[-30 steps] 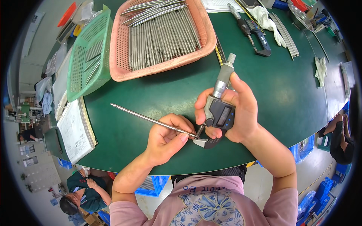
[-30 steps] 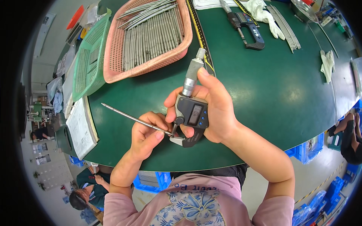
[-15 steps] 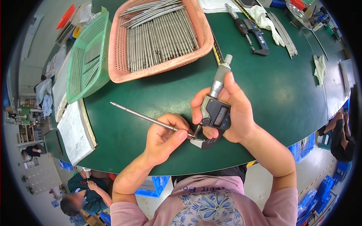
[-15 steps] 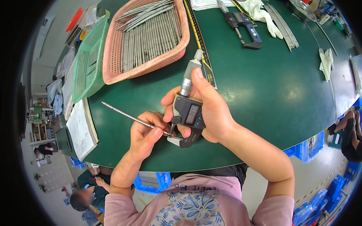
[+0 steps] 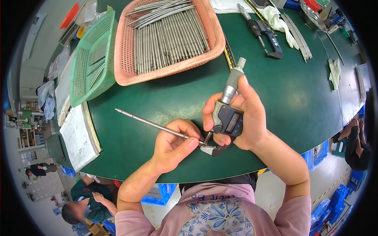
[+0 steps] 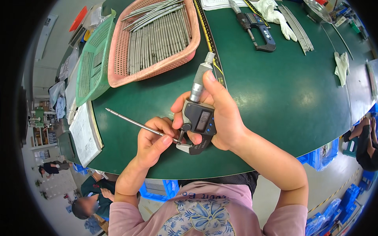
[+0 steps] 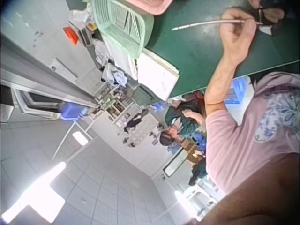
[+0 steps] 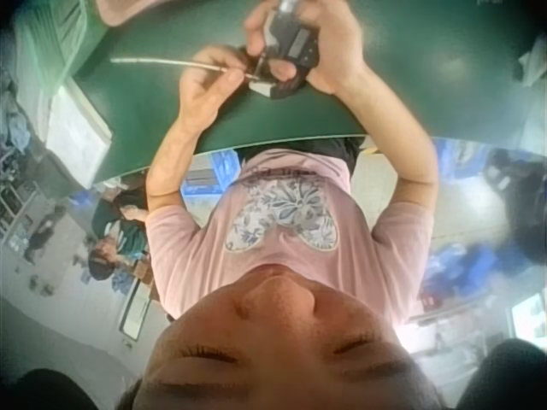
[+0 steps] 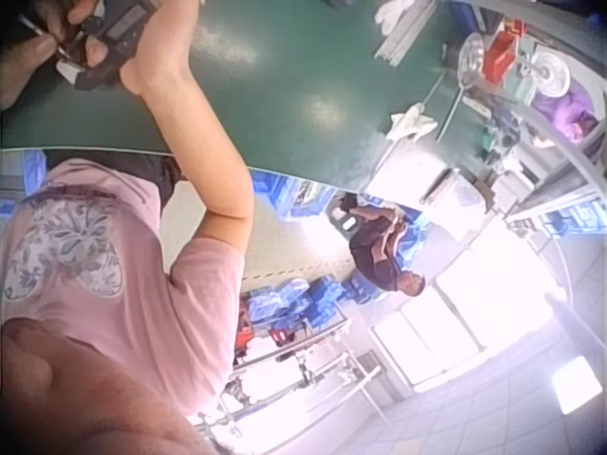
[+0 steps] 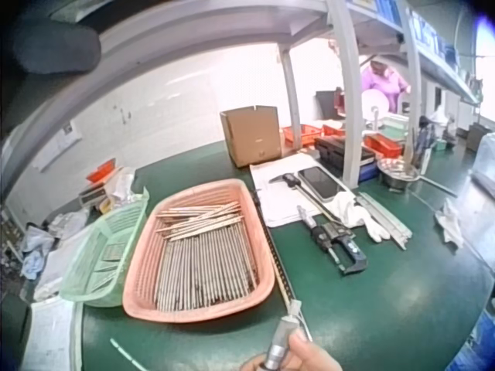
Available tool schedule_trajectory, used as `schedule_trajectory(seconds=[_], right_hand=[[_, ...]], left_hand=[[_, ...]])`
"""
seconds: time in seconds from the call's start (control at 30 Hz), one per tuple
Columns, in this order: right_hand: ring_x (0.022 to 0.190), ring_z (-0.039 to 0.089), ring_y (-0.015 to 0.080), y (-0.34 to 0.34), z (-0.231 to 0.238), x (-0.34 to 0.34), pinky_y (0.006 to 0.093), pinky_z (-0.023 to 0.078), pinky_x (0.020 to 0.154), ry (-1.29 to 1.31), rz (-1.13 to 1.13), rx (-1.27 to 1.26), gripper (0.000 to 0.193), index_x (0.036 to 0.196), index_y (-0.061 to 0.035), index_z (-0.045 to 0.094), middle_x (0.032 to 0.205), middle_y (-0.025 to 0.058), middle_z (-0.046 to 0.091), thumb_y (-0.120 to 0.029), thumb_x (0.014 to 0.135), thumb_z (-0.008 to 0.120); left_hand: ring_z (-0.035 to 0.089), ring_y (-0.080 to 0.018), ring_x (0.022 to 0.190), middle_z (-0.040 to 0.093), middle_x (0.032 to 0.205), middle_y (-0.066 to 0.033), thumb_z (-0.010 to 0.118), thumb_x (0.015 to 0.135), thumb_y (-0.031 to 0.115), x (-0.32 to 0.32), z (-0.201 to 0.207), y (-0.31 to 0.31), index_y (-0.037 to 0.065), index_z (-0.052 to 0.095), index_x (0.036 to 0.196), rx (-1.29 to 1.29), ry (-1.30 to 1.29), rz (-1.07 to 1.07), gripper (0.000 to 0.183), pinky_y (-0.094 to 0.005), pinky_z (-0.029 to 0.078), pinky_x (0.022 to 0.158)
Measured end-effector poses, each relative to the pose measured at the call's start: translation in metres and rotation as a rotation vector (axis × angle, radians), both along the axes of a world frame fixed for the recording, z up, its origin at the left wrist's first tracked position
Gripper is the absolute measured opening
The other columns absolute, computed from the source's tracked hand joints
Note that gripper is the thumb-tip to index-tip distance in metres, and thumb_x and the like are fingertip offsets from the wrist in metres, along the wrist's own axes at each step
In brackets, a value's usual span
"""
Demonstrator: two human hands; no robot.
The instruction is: The person repeatedly picks up thin metal rods from a pink basket and measures their diameter using a digital caliper. After each measurement, the rod is placed back into the basket. The process is repeated for multiple rods throughout the clip.
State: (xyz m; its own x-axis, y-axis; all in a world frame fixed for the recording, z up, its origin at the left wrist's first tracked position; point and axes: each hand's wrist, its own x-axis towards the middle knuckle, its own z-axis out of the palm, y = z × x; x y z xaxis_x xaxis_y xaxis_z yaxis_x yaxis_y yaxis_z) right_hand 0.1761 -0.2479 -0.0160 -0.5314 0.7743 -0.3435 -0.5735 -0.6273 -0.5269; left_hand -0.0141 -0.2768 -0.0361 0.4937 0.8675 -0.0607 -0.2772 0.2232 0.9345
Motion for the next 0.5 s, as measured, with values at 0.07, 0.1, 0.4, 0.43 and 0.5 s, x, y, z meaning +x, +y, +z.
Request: schedule_trajectory(seconds=[0.07, 0.1, 0.4, 0.43, 0.5], right_hand=[[0.04, 0.046, 0.0152, 0.0004, 0.0, 0.0, 0.0239, 0.039, 0.04, -0.006, -0.005, 0.004, 0.075, 0.082, -0.0002, 0.055, 0.067, 0.0116, 0.058, -0.069, 0.079, 0.023], [0.04, 0.046, 0.0151, 0.0004, 0.0, 0.0, 0.0238, 0.039, 0.04, -0.009, -0.007, 0.006, 0.075, 0.081, -0.0004, 0.055, 0.067, 0.0117, 0.058, -0.069, 0.079, 0.024], [0.041, 0.046, 0.015, -0.0006, -0.0013, -0.0017, 0.0238, 0.039, 0.04, -0.03, -0.021, 0.037, 0.075, 0.087, 0.0007, 0.053, 0.068, 0.011, 0.058, -0.066, 0.083, 0.018], [0.041, 0.046, 0.0152, -0.0002, -0.0024, -0.0018, 0.0238, 0.039, 0.04, -0.028, -0.017, 0.036, 0.076, 0.088, 0.0011, 0.053, 0.068, 0.0112, 0.058, -0.066, 0.083, 0.017], [0.041, 0.046, 0.0155, 0.0017, -0.0053, -0.0014, 0.0239, 0.039, 0.041, -0.025, -0.008, 0.033, 0.077, 0.091, 0.0018, 0.051, 0.068, 0.0115, 0.058, -0.065, 0.083, 0.014]], left_hand=[[0.051, -0.01, 0.078, 0.055, 0.086, -0.0072, 0.055, 0.084, 0.006, 0.0001, -0.0012, -0.0002, 0.001, 0.049, 0.089, -0.001, -0.001, 0.001, 0.009, -0.0235, 0.04, 0.068], [0.051, -0.0099, 0.077, 0.055, 0.086, -0.0071, 0.055, 0.083, 0.005, 0.0007, -0.0011, -0.0003, 0.001, 0.049, 0.089, -0.001, -0.006, 0.011, 0.009, -0.0232, 0.041, 0.068], [0.053, -0.0099, 0.075, 0.056, 0.084, -0.0064, 0.059, 0.08, 0.001, 0.0008, -0.0016, 0.0004, 0.002, 0.05, 0.087, -0.027, 0.006, 0.038, 0.011, -0.0219, 0.042, 0.066], [0.053, -0.01, 0.075, 0.055, 0.084, -0.0065, 0.059, 0.081, 0.001, 0.0006, -0.002, 0.0012, 0.002, 0.049, 0.087, -0.019, 0.007, 0.03, 0.011, -0.0223, 0.043, 0.067], [0.053, -0.0104, 0.076, 0.055, 0.085, -0.0066, 0.059, 0.08, 0.001, 0.0006, -0.0016, 0.001, 0.002, 0.049, 0.088, -0.019, 0.0, 0.024, 0.012, -0.023, 0.043, 0.068]])
